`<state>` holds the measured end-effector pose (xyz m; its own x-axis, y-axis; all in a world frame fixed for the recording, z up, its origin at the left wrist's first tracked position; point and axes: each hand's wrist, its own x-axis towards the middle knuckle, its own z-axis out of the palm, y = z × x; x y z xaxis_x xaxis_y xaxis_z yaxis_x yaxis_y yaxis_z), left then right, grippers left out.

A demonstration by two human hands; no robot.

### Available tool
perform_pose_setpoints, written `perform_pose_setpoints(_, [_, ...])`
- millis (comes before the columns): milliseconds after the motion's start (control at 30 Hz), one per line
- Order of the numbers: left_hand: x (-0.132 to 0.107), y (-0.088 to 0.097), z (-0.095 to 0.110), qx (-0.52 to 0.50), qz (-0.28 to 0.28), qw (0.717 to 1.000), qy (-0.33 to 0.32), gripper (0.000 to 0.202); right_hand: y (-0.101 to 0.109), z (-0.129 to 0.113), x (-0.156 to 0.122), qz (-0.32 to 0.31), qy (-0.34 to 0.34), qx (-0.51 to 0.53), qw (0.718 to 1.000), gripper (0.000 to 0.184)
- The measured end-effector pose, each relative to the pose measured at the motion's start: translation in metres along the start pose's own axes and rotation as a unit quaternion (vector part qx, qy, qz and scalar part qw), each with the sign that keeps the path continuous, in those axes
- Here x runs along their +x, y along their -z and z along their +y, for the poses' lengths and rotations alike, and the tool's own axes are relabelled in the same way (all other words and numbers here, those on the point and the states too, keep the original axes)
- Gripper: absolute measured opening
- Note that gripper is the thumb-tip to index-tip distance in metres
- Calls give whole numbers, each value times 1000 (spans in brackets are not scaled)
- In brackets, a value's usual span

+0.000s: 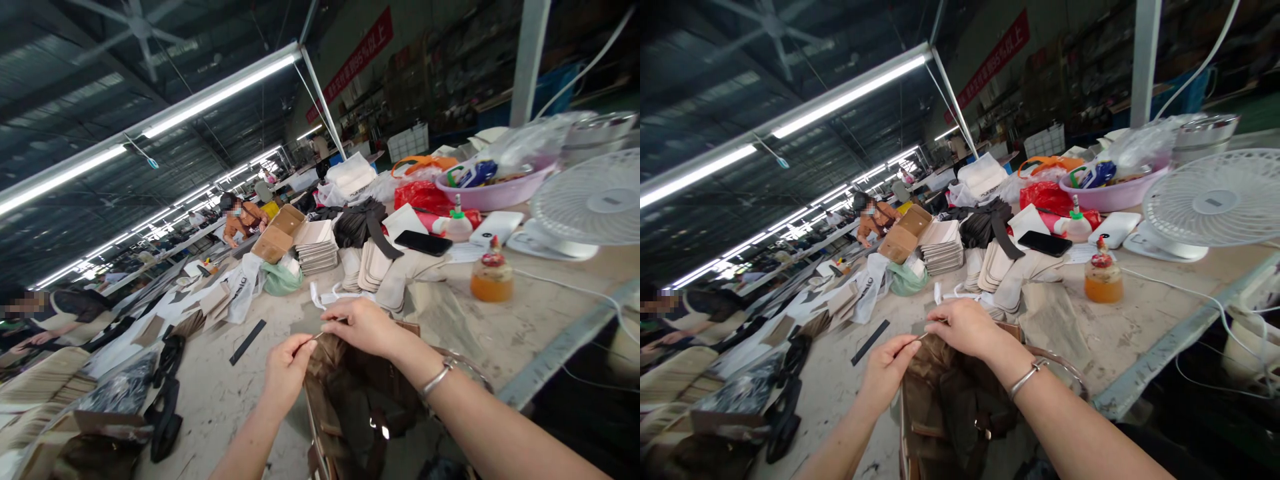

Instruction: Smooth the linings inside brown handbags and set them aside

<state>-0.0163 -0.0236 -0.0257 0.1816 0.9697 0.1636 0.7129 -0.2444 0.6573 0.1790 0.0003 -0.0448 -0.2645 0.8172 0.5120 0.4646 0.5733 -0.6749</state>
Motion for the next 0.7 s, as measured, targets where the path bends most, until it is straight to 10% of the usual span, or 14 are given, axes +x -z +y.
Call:
perform_pose_setpoints(267, [-2,6,-7,49,2,999,-12,25,-21,-21,-3,-11,58,-233,971,26])
perform_pose_setpoints(700, [9,5,6,86,-9,996,-39,18,-19,-26,-3,3,-25,-160,987,32])
